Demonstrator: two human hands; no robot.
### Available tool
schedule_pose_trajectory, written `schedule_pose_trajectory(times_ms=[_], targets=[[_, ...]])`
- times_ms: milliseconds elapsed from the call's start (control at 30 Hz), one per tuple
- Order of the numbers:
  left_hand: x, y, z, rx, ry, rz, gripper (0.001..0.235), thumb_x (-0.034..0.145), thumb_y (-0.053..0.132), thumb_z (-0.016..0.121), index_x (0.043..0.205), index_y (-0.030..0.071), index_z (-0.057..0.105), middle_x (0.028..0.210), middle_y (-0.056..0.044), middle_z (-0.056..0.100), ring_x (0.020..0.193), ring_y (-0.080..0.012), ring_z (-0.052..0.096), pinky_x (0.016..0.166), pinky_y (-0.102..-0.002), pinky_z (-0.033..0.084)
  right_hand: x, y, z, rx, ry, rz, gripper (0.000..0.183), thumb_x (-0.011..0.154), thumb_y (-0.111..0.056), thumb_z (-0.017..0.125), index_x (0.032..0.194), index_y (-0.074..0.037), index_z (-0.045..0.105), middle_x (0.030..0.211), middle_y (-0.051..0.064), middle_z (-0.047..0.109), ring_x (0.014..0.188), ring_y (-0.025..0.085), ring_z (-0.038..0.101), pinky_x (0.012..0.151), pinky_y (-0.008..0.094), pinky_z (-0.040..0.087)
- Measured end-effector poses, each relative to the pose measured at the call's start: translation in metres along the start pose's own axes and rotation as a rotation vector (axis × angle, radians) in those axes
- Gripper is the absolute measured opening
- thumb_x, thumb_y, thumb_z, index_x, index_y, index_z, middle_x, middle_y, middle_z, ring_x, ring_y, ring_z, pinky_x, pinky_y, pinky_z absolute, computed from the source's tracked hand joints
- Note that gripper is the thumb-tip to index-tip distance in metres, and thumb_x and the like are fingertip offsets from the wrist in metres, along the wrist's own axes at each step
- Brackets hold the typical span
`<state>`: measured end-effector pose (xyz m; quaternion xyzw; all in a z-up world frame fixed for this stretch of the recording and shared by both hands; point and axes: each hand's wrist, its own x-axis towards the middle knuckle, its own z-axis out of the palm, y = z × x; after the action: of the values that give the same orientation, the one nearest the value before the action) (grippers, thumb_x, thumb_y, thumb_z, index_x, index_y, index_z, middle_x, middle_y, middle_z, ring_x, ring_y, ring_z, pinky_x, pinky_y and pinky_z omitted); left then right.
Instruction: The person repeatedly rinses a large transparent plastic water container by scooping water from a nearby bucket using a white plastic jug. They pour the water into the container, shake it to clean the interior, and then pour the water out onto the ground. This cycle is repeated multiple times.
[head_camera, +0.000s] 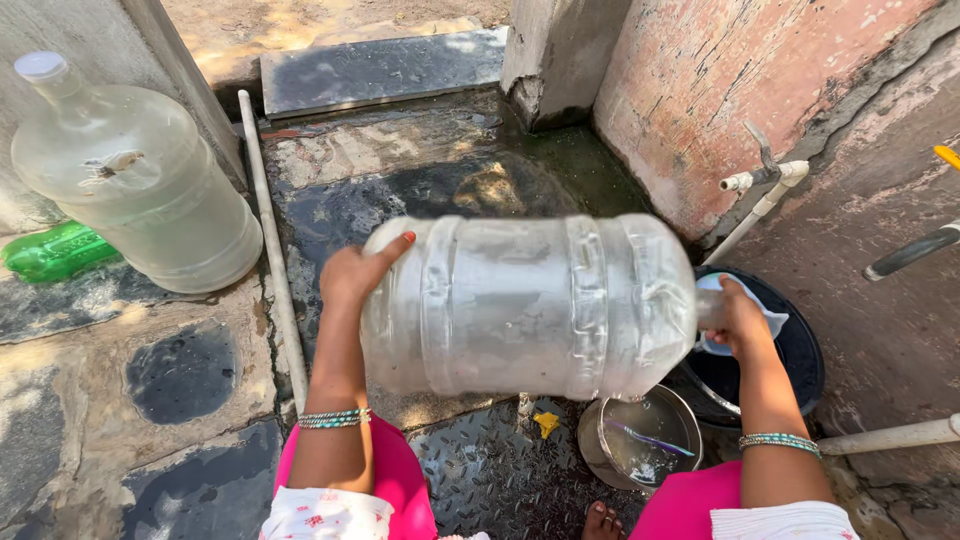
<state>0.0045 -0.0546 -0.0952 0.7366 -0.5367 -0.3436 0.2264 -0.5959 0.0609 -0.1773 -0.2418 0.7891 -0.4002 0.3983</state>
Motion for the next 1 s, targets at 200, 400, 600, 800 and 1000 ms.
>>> schedule_pose_trajectory(times_ms=[200,400,600,800,1000], targets=[[-0.044,0.013,-0.059,-1.259,-0.011,0.768,0.089,0.081,0.063,0.089,0.128,-0.005,0.056,0.103,-0.016,0.068,0.098,-0.0223,0.064,0.1,-0.039,0.054,-0.096,-0.082,-0.022,0.748,-0.11,-0.9,0.049,0.102,-0.053,0.046,0.125,-0.012,0.059,0.098,0.008,0.065,0.069,0.019,0.062,0.055,0.032,0.046],[-0.111,0.042,-0.072,-0.932,0.159,1.21,0.102,0.074,0.053,0.096,0.147,0.001,0.047,0.13,-0.011,0.063,0.121,-0.02,0.067,0.108,-0.035,0.058,-0.145,-0.121,0.008,0.72,-0.147,-0.97,0.063,0.103,-0.059,0.036,0.132,-0.006,0.056,0.107,0.013,0.065,0.084,0.022,0.064,0.066,0.036,0.05],[-0.086,0.049,-0.047,-0.856,0.195,1.007,0.1,0.069,0.051,0.092,0.145,0.0,0.053,0.131,-0.017,0.066,0.119,-0.0264,0.069,0.103,-0.041,0.062,-0.091,-0.071,-0.012,0.57,-0.083,-0.68,0.078,0.103,-0.064,0.025,0.138,0.0,0.053,0.116,0.017,0.065,0.099,0.025,0.066,0.078,0.04,0.055],[-0.011,0.014,-0.005,-0.225,0.001,0.065,0.114,0.063,0.074,0.079,0.138,-0.01,0.056,0.122,-0.03,0.067,0.11,-0.0372,0.071,0.097,-0.044,0.054,0.006,0.007,-0.013,-0.2,-0.138,0.157,0.115,0.095,-0.085,0.0,0.103,0.008,0.067,0.069,0.015,0.062,0.059,0.023,0.052,0.052,0.034,0.041],[-0.004,0.011,-0.014,-0.007,-0.044,0.088,0.103,0.066,0.072,0.08,0.127,-0.01,0.068,0.124,-0.03,0.069,0.113,-0.0344,0.069,0.104,-0.043,0.053,0.02,0.016,-0.001,-0.292,-0.158,0.14,0.095,0.105,-0.076,0.015,0.091,0.005,0.063,0.061,0.01,0.056,0.053,0.022,0.049,0.051,0.035,0.04]])
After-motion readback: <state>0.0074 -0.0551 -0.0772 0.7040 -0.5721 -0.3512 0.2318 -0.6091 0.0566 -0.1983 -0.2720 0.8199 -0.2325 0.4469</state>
